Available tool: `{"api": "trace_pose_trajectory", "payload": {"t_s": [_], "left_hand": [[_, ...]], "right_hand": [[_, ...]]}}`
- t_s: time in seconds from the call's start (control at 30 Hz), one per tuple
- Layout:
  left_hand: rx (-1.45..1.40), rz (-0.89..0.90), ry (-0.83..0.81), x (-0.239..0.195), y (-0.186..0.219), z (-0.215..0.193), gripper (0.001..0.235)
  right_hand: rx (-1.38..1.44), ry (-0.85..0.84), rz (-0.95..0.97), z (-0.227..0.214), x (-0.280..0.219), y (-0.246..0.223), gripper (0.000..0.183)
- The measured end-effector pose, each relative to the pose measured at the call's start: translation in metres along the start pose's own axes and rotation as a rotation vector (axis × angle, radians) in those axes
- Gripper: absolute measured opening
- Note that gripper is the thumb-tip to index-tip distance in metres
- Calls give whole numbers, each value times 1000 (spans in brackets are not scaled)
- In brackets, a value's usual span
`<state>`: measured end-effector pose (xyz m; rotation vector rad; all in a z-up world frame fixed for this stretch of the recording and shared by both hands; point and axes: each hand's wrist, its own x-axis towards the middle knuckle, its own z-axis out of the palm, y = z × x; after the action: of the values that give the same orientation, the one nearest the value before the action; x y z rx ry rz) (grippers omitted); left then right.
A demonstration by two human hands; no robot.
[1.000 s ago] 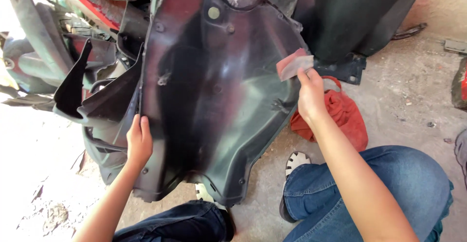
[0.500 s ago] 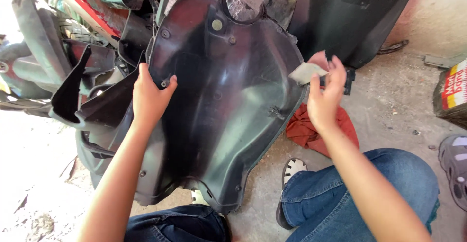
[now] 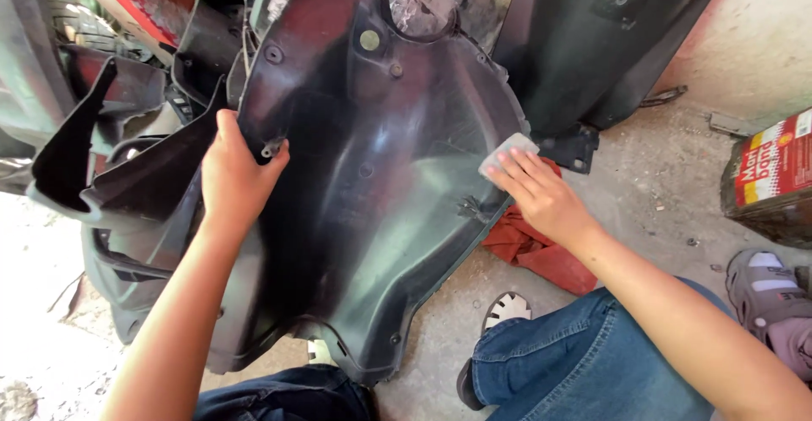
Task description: The person sits on the floor and sands a black motorcycle fairing with a sanding block. They hold the fairing with one hand and rub the surface with the other, working on different sections of the plastic part.
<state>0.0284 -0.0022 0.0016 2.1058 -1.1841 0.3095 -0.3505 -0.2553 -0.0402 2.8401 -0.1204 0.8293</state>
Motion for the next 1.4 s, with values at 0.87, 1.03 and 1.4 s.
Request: {"api": "trace_pose_trajectory", "payload": {"t_s": [0.87,1.03,1.4], "left_hand": [[75,-20,-31,3,-14,0,68],[98,89,-8,-3,-18,4,69],[114,46,-25,-2,-21,3,67]], "right_hand": [[360,-18,-32,-13,27,12,24],[383,-41,3,-9,22,16,23],[354,-62,99,-14,23,20,31]]}}
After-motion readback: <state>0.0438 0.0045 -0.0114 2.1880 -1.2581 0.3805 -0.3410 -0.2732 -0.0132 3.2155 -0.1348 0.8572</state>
